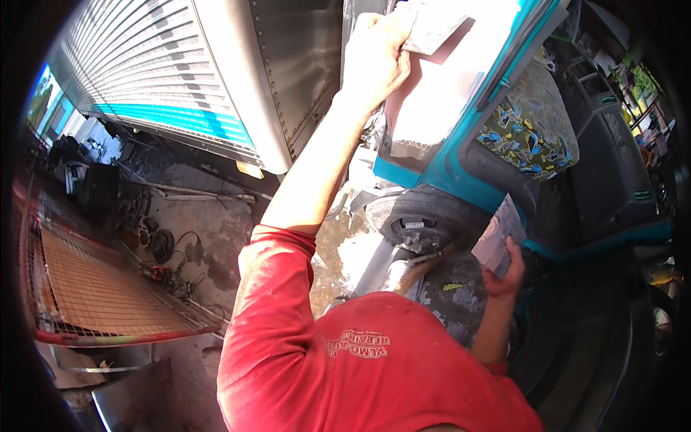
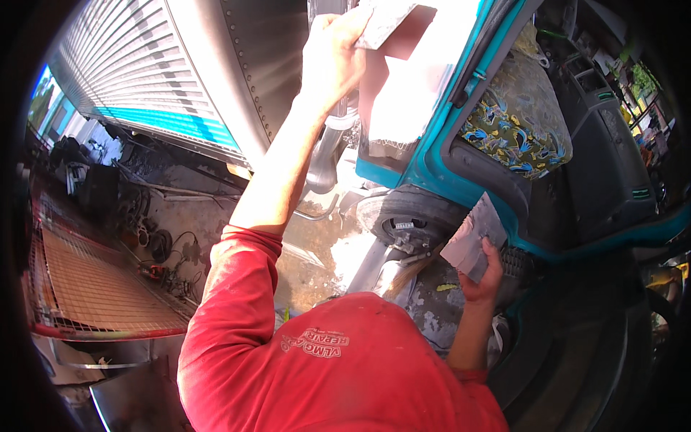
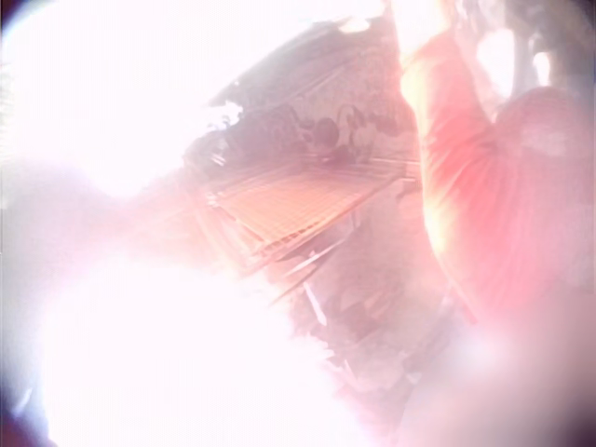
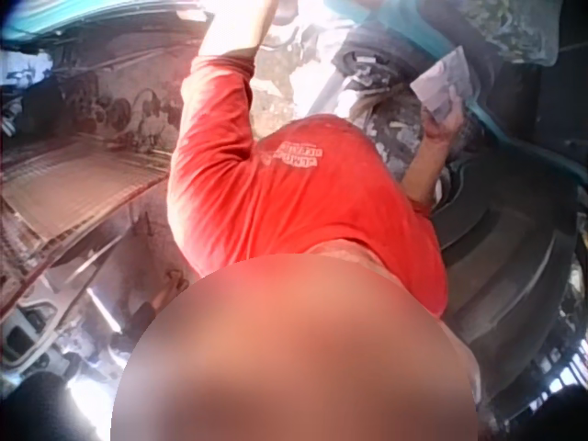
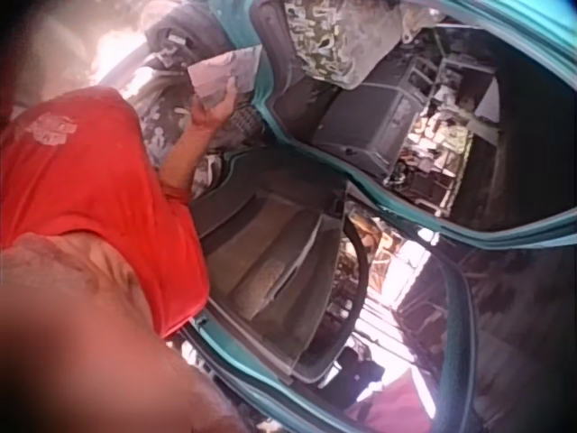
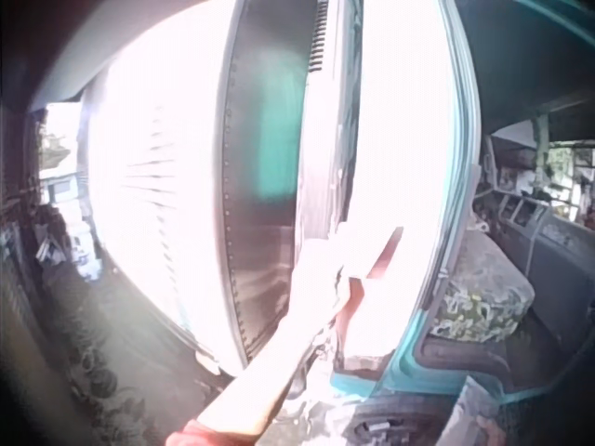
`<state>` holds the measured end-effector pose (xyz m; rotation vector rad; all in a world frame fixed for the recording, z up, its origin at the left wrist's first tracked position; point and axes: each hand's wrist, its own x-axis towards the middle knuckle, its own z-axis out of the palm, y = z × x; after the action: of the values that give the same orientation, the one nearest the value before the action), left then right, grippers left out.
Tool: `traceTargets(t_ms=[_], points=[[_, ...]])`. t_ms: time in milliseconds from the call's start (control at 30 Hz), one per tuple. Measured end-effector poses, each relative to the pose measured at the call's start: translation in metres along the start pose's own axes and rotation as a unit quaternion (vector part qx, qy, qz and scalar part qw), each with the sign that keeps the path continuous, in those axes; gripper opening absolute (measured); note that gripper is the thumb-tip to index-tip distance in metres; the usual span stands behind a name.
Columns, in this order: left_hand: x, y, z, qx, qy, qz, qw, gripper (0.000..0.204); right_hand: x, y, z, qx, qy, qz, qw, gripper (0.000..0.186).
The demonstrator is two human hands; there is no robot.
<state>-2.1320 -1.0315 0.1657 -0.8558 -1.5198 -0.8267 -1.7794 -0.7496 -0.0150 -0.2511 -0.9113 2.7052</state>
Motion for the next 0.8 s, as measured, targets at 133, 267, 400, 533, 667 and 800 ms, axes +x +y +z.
traceTargets(t_ms=[133, 267, 400, 533, 667, 800], points=[[-0.078, 0.015, 0.001, -0.006, -0.036, -0.043, 0.998, 0.066, 0.001, -0.001, -0.004, -0.040, 0.045, 0.008, 0.998, 0.044], [-0.144, 0.019, 0.002, -0.013, -0.085, -0.086, 0.993, 0.056, 0.005, -0.002, 0.002, -0.027, 0.021, 0.021, 0.999, 0.043], [-0.205, 0.017, 0.005, -0.018, -0.113, -0.102, 0.988, 0.046, 0.008, 0.001, 0.013, -0.038, -0.007, 0.023, 0.999, 0.043], [-0.260, 0.022, 0.003, -0.034, -0.131, -0.154, 0.979, 0.041, 0.009, 0.006, 0.018, -0.033, 0.002, 0.039, 0.999, 0.042], [-0.281, 0.032, -0.019, -0.053, -0.176, -0.194, 0.964, 0.043, 0.013, 0.018, 0.016, -0.060, 0.049, 0.038, 0.996, 0.043], [-0.225, 0.033, -0.042, -0.119, -0.108, -0.240, 0.957, 0.049, 0.018, 0.039, 0.017, -0.053, 0.076, 0.072, 0.993, 0.040]])
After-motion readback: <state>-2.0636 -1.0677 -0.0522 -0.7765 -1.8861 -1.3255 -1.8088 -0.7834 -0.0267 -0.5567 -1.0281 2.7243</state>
